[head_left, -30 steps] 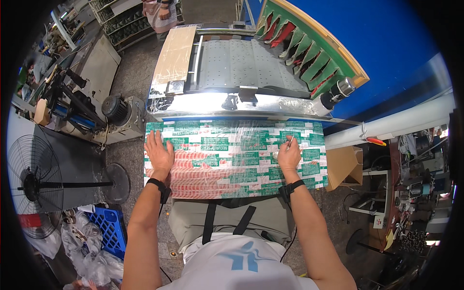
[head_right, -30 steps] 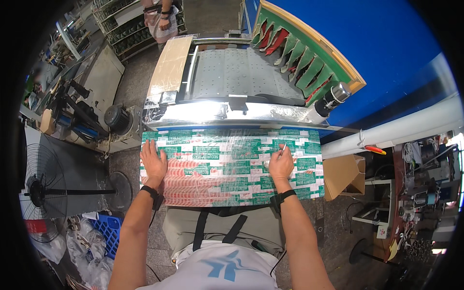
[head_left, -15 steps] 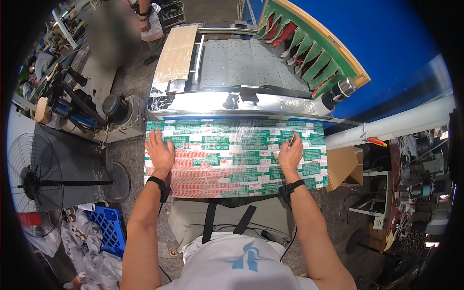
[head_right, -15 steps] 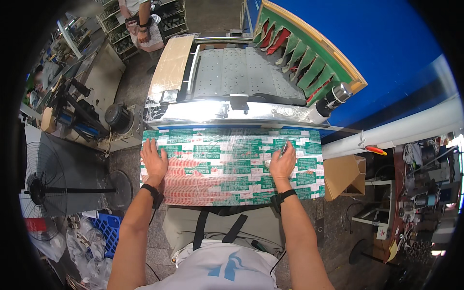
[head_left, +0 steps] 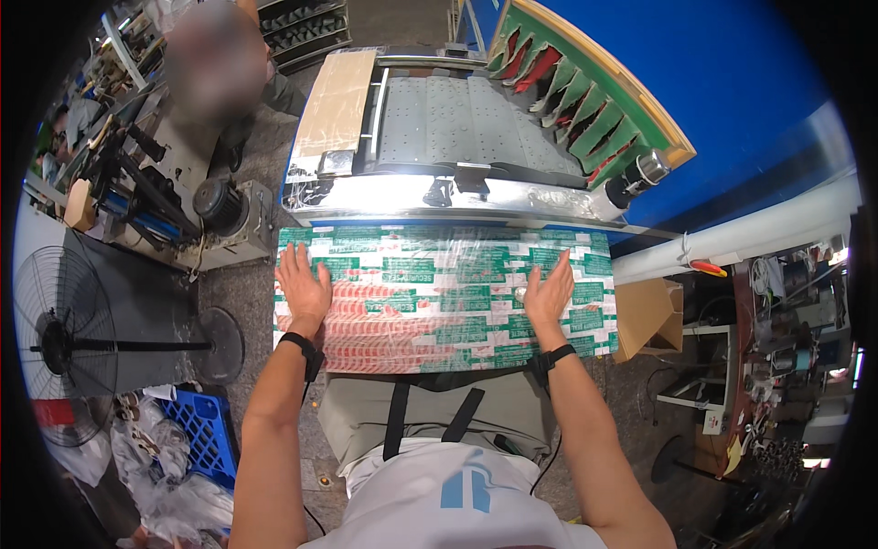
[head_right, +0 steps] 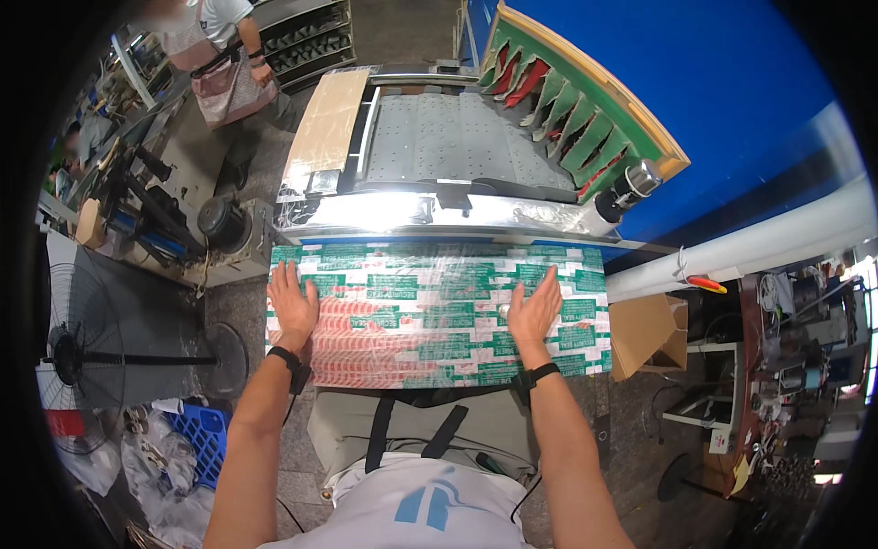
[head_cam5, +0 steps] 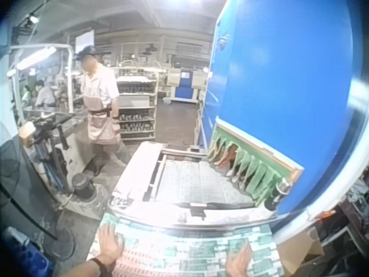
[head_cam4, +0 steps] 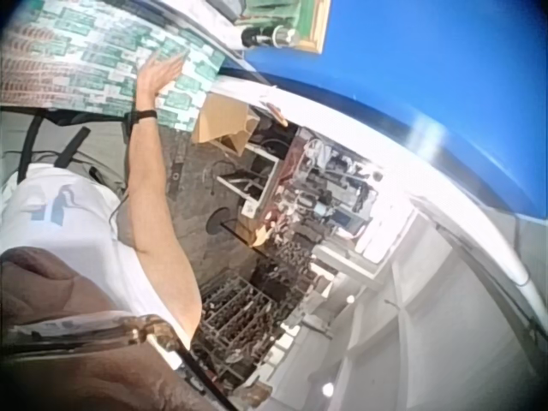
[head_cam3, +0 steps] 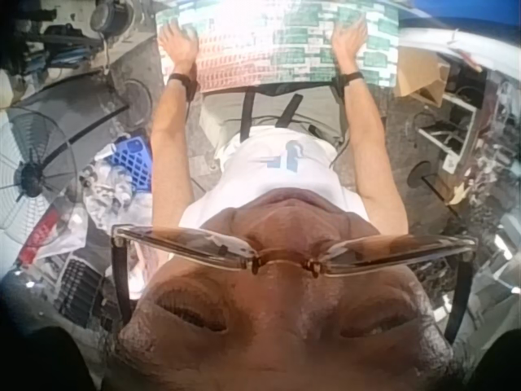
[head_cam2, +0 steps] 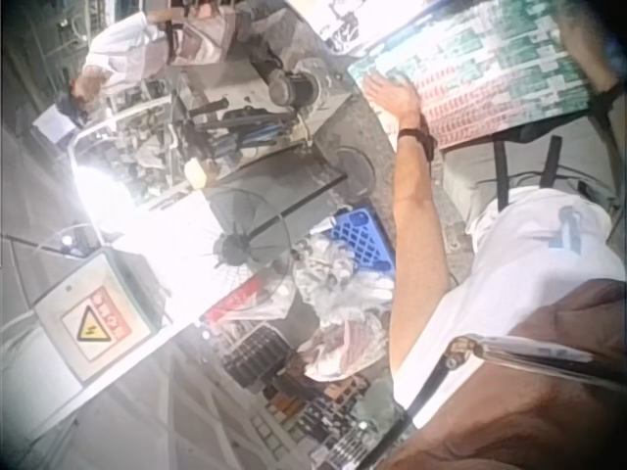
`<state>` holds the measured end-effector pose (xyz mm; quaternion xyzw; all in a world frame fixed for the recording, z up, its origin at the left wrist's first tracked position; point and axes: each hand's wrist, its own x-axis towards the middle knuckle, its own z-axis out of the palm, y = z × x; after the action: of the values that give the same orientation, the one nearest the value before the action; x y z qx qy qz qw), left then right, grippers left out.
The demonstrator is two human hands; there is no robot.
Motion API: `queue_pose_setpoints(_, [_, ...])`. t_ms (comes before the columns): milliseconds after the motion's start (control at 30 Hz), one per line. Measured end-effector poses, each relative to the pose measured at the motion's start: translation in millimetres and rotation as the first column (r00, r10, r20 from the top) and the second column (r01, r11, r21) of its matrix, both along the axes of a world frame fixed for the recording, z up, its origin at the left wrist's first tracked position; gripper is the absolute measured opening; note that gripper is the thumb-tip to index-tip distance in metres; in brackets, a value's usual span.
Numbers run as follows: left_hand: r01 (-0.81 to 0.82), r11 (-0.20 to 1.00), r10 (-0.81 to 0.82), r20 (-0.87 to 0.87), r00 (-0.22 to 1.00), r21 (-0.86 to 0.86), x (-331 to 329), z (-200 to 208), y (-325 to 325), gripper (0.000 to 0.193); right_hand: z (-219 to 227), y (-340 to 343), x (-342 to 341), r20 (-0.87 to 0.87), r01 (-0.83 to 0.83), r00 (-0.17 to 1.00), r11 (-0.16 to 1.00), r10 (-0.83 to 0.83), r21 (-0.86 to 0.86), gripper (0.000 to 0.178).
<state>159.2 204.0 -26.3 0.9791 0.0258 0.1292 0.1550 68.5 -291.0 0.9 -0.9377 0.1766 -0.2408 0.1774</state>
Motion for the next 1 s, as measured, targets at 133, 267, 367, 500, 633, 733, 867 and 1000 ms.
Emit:
queue_pose_setpoints(133, [0.009,1.0,-0.009,0.007,1.0,0.0,1,1,1,0.066,2,2,-3,-0.029,0.001,1.0,1.0,-0.001,0.012,0.086])
queue_pose_setpoints(267, [0.003,1.0,-0.003,0.003,1.0,0.012,0,-1,2,0.066,1,-1,5,-0.057,0.007,0.998,1.0,-0.009,-0.029,0.086])
queue_pose_setpoints(367, [-0.001,1.0,0.001,-0.008,1.0,0.011,0,1,1,0.067,0,-5,12,-0.061,0.019,0.998,0.999,-0.022,-0.05,0.087])
queue_pose_setpoints(500, [0.005,1.0,-0.005,-0.02,1.0,0.001,0,5,-1,0.067,-1,-10,19,-0.066,0.028,0.997,0.998,-0.031,-0.052,0.088])
queue_pose_setpoints(633, [-0.001,1.0,0.001,-0.027,1.0,0.015,0,5,-1,0.066,1,-9,18,-0.098,0.031,0.995,0.999,-0.033,-0.021,0.089])
queue_pose_setpoints(733, [0.002,1.0,-0.002,-0.025,1.0,0.012,0,4,0,0.066,2,-7,14,-0.112,0.04,0.993,0.999,-0.041,-0.012,0.091])
queue_pose_setpoints(867, [0.002,1.0,-0.002,-0.009,1.0,0.016,0,0,1,0.065,4,-3,8,-0.113,0.032,0.993,1.0,-0.032,-0.002,0.094])
queue_pose_setpoints(1000, [0.001,1.0,0.0,-0.006,1.0,0.025,1,-3,2,0.065,3,-1,5,-0.133,0.027,0.991,1.0,-0.028,-0.01,0.097])
